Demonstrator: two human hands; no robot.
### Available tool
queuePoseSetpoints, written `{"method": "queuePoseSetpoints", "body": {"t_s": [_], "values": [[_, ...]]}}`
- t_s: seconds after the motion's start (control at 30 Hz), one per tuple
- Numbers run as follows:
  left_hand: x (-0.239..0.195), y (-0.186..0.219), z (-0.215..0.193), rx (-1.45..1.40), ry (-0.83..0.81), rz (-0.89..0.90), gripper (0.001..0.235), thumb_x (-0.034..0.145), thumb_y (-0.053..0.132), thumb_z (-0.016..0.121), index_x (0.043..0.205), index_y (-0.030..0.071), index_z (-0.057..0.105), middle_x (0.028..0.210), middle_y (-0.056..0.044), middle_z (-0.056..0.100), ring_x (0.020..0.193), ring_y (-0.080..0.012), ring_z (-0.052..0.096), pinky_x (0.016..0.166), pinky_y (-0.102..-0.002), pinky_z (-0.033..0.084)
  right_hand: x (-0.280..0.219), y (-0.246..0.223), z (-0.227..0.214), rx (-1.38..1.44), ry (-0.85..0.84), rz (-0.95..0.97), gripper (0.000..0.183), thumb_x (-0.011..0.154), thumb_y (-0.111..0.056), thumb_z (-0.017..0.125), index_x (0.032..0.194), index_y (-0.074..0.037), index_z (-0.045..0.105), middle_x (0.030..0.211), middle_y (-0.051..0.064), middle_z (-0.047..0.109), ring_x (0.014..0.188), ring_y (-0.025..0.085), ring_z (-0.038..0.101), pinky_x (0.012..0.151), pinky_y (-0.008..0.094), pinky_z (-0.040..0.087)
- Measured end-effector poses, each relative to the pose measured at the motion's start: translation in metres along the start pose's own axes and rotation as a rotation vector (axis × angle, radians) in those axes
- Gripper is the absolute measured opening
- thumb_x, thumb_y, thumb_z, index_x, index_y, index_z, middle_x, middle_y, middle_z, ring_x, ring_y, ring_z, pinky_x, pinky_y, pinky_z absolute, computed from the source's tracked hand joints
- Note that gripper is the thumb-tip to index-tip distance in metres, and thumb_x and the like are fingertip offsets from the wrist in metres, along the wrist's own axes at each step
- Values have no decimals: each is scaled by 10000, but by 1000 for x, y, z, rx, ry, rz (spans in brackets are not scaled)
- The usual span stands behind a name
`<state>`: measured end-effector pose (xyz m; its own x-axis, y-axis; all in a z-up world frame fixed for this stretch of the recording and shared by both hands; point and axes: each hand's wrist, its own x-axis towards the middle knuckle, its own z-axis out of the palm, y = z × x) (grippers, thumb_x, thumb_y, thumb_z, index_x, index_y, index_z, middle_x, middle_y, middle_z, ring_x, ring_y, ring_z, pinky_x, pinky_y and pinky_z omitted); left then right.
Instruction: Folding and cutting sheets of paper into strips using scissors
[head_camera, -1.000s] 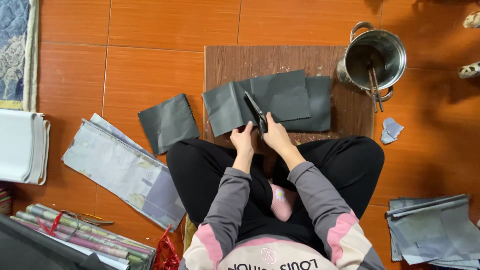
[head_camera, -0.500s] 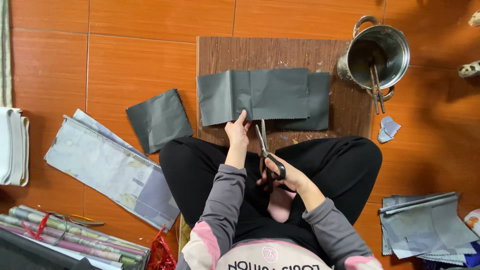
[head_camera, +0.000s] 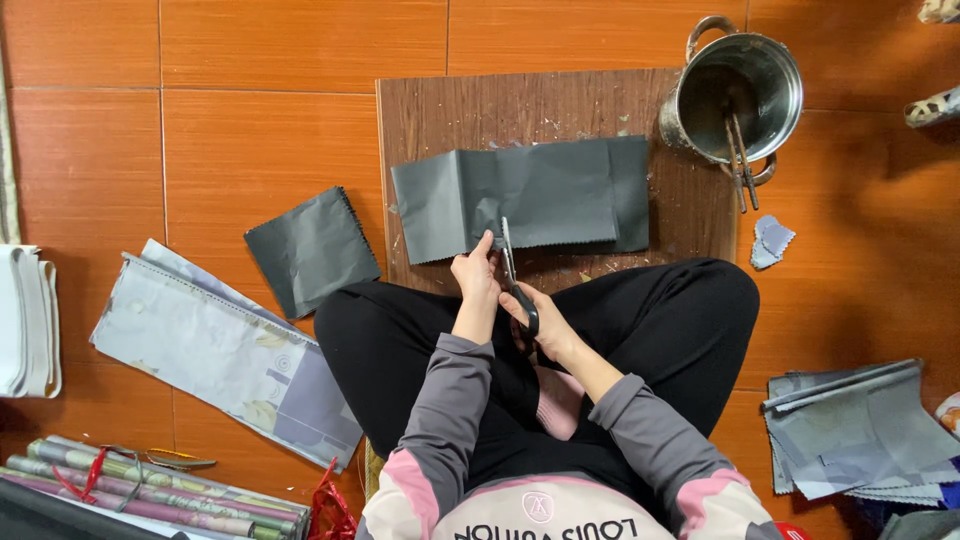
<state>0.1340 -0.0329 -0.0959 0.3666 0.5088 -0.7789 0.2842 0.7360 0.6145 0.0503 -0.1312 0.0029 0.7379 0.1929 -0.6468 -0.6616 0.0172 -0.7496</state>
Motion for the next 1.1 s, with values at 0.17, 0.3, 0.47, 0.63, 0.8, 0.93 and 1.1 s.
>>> {"method": "queuePoseSetpoints", "body": {"t_s": [0.17,0.3,0.47,0.63,0.8,0.93,1.1], "values": [[6,-3,-6,108,-5,16,480,651,103,909,797,10,462,644,-74,406,397,-176,453,520,-315,578,-1,-16,2,111,-41,35,482,843,-343,796,1160,-12,648,601,102,548,480,208,630,343,320,532],[-2,-4,-6,176,-18,-8,439,673,97,884,808,-8,480,618,-81,462,395,-178,535,446,-308,538,24,-7,0,142,-77,137,664,850,-551,714,1325,-126,530,769,155,642,660,252,707,548,421,619],[17,-24,-18,128,-5,-53,447,677,56,883,881,-62,503,680,-130,529,517,-243,624,499,-355,557,17,-15,3,34,-36,80,704,870,-580,689,1336,-81,514,882,197,621,862,285,643,743,463,540],[20,-25,-21,207,-18,-40,396,668,85,888,872,-42,572,668,-129,593,516,-208,645,471,-301,547,28,5,4,116,24,-48,485,910,-362,719,1181,24,606,582,156,595,464,235,641,351,325,549],[15,7,-2,103,-58,-26,694,618,245,977,1134,-43,614,1038,-191,641,990,-239,613,879,-397,496,19,-6,6,171,-29,-32,547,856,-288,785,1208,66,561,590,189,595,492,279,679,420,421,590],[-13,21,6,178,25,-31,859,568,240,987,1199,-116,528,1138,-281,588,1106,-266,544,986,-452,410,29,-4,1,6,-10,-97,636,824,-379,811,1308,-41,576,748,127,650,677,196,690,599,340,591],[-61,35,16,124,158,-19,739,561,157,972,1117,-125,574,1055,-235,641,1050,-247,588,948,-398,432,14,-53,10,127,-91,170,987,790,-613,710,1544,-208,219,1360,267,467,851,303,696,654,459,617]]}}
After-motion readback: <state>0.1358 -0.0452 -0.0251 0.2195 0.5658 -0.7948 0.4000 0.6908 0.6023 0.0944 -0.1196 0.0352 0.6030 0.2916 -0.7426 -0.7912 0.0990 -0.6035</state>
